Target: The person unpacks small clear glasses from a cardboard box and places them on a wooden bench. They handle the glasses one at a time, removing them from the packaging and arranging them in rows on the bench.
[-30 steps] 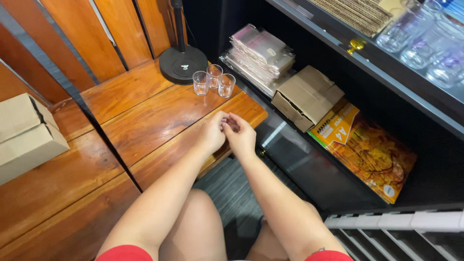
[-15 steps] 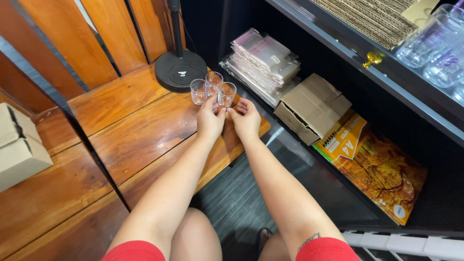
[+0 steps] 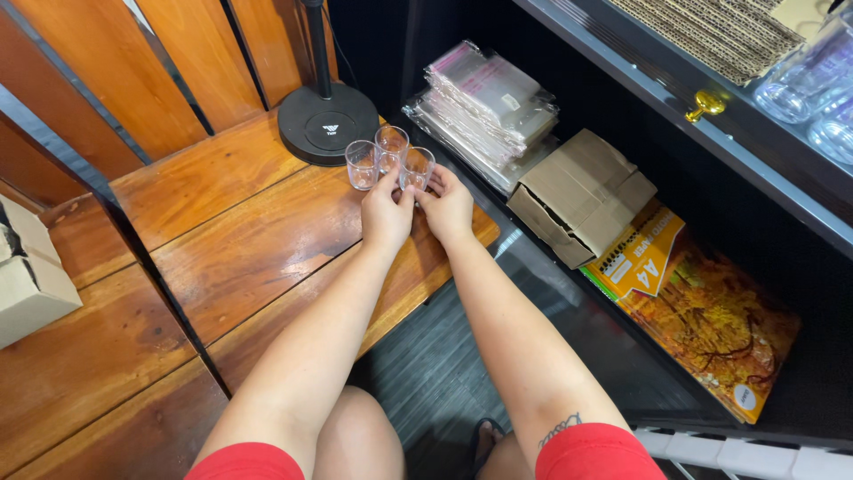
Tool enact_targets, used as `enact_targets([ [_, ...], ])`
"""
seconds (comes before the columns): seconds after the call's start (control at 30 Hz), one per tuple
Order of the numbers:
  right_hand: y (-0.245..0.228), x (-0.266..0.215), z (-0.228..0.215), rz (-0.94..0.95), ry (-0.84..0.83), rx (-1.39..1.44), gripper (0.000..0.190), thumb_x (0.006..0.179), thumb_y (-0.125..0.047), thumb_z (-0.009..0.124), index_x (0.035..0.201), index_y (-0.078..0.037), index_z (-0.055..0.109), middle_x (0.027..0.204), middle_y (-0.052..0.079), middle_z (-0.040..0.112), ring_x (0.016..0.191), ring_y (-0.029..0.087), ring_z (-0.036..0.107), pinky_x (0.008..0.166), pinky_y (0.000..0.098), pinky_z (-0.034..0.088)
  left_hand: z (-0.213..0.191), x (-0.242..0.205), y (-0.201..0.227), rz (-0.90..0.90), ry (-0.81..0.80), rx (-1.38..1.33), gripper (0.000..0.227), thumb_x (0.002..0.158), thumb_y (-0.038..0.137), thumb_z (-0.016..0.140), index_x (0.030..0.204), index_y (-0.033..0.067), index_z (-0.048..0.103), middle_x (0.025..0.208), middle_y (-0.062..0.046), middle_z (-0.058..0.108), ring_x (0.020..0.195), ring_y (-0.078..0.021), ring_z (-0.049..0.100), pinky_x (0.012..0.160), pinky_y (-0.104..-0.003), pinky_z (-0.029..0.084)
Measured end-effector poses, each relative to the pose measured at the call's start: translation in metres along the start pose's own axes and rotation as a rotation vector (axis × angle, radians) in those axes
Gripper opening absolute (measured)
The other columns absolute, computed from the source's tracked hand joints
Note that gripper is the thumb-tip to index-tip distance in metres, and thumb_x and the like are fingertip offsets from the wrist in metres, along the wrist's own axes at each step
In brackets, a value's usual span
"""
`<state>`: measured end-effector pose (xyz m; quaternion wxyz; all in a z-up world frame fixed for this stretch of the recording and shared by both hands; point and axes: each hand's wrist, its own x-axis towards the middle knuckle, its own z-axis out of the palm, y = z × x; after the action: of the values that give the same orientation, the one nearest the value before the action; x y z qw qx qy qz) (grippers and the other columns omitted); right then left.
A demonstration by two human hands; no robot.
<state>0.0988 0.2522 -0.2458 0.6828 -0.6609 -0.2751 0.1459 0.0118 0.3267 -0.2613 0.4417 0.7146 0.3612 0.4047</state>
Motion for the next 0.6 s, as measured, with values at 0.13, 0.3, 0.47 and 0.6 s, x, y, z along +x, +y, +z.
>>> enact_targets([
  [0.13, 0.004, 0.001, 0.001, 0.000, 0.012, -0.039, 0.063, 0.082, 0.004, 0.085, 0.139, -0.004, 0.060, 0.132, 0.021, 0.069, 0.123, 0.029, 0.067, 0.101, 0.0369, 0.059, 0.001, 0.001, 0.000, -0.031, 0.006, -0.012, 0.046, 0.087, 0.027, 0.083, 0.131, 0.0195, 0.072, 0.110, -0.013, 0.077, 0.095, -0.0241, 0.077, 0.079, -0.029, 0.066],
  [0.3, -0.008, -0.009, -0.002, -0.016, 0.034, -0.051, 0.061, 0.080, 0.004, 0.085, 0.136, -0.004, 0.063, 0.126, 0.019, 0.071, 0.118, 0.025, 0.070, 0.097, 0.0318, 0.061, -0.006, -0.007, 0.009, -0.008, 0.024, -0.071, 0.046, 0.085, 0.022, 0.085, 0.129, 0.0188, 0.073, 0.112, -0.014, 0.077, 0.100, -0.0286, 0.076, 0.083, -0.032, 0.066],
  [0.47, -0.023, -0.027, -0.013, -0.028, 0.050, -0.041, 0.062, 0.079, 0.007, 0.085, 0.136, 0.000, 0.063, 0.125, 0.023, 0.070, 0.116, 0.027, 0.070, 0.096, 0.0329, 0.062, -0.007, -0.018, 0.009, 0.051, 0.019, -0.092, 0.048, 0.083, 0.022, 0.087, 0.130, 0.0192, 0.073, 0.111, -0.013, 0.077, 0.103, -0.0284, 0.075, 0.084, -0.033, 0.066],
  [0.6, -0.026, -0.041, -0.026, -0.031, 0.079, -0.045, 0.064, 0.077, 0.009, 0.085, 0.137, 0.002, 0.063, 0.124, 0.025, 0.070, 0.112, 0.027, 0.072, 0.094, 0.0321, 0.063, -0.005, -0.033, 0.014, 0.097, 0.031, -0.155, 0.047, 0.081, 0.017, 0.090, 0.126, 0.0146, 0.075, 0.107, -0.015, 0.077, 0.101, -0.0305, 0.075, 0.081, -0.033, 0.065],
])
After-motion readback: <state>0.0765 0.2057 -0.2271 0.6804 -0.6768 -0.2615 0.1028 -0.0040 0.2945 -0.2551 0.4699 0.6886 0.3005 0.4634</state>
